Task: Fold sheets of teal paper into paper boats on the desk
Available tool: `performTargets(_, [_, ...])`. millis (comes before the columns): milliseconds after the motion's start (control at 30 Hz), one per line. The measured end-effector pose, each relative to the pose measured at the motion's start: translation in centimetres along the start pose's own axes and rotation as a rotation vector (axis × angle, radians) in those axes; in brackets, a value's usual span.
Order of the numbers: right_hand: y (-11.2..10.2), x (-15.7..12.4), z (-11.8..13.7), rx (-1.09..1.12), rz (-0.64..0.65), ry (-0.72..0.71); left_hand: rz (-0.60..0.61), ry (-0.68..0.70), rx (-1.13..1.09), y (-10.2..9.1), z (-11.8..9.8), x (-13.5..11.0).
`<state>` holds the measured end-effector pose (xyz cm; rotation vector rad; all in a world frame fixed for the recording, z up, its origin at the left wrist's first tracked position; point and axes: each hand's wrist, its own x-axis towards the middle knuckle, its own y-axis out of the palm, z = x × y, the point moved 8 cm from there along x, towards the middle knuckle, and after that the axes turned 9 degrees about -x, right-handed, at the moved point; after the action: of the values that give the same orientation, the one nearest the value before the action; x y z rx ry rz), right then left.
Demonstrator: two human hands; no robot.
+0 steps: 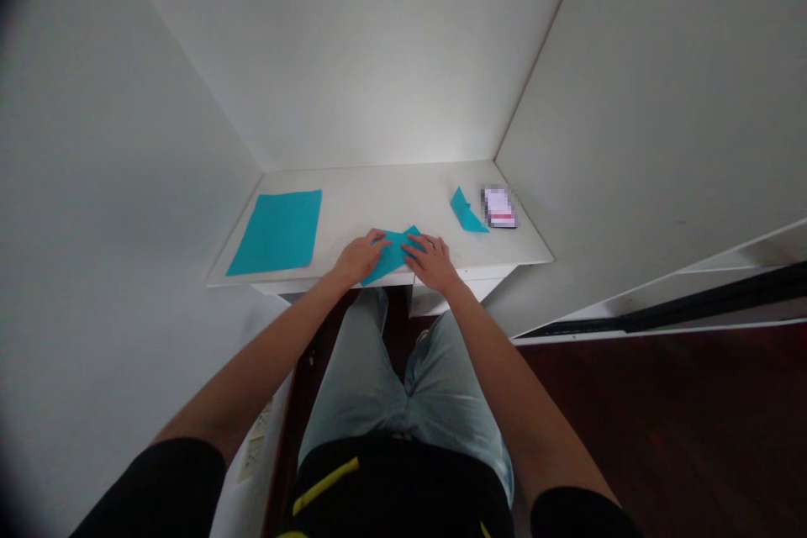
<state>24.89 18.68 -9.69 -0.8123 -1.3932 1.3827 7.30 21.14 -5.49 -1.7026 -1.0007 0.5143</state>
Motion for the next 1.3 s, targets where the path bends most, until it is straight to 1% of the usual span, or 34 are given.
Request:
performTargets(100, [0.2, 0.0, 0.1, 0.024, 0.012, 0.005, -0.031, 0.089, 0.06, 0.7, -2.1, -1.4])
performTargets(167, [0.1, 0.0, 0.3, 0.034, 0.007, 0.007, -0.05, 0.09, 0.059, 1.2, -2.8, -2.5])
performTargets(233, [-0.1, 0.0, 0.5, 0.026, -0.003, 0.013, -0.058, 0.067, 0.032, 1.7, -3.0, -3.5])
performTargets(333, [-0.3, 0.1, 0.8, 0.0, -0.011, 0.015, -0.047, 0.038, -0.022, 2.4, -2.7, -4.6])
performTargets(400, [-0.4, 0.0, 0.9, -0.011, -0.012, 0.014, -0.048, 0.019, -0.044, 2.5, -2.2, -4.8])
performTargets(567, [-0.6, -0.1, 1.5, -0.022, -0.009, 0.034, -0.029, -0.022, -0.062, 2.6, -1.3, -4.4])
performTargets(667, [-0.6, -0.2, 2.5, -0.06, -0.024, 0.05, 0.006, -0.002, -0.076, 2.8, -0.9, -4.2])
performTargets(767, [-0.3, -0.2, 4.3, -0.073, -0.028, -0.047, 0.017, 0.043, -0.077, 3.0, -0.4, -4.2])
performTargets(833, [0.1, -0.2, 4.9, -0.063, -0.012, -0.11, 0.013, 0.069, -0.066, 3.1, 0.0, -4.2])
performTargets(900, [0.3, -0.3, 4.5, -0.061, -0.002, -0.108, 0.019, 0.086, -0.048, 3.3, 0.3, -4.3])
performTargets(967, [0.4, -0.5, 3.4, -0.071, -0.004, -0.07, 0.039, 0.091, -0.02, 3.5, 0.5, -4.4])
performTargets(1067, [0.4, -0.7, 1.4, -0.089, -0.02, -0.012, 0.046, 0.078, 0.033, 3.6, 0.6, -4.7])
performTargets(1133, [0.4, -0.7, 0.6, -0.095, -0.031, 0.003, 0.03, 0.055, 0.059, 3.6, 0.9, -5.0])
performTargets(1300, [0.6, -0.6, 0.3, -0.077, -0.044, 0.022, -0.039, -0.016, 0.108, 3.1, 2.0, -6.3])
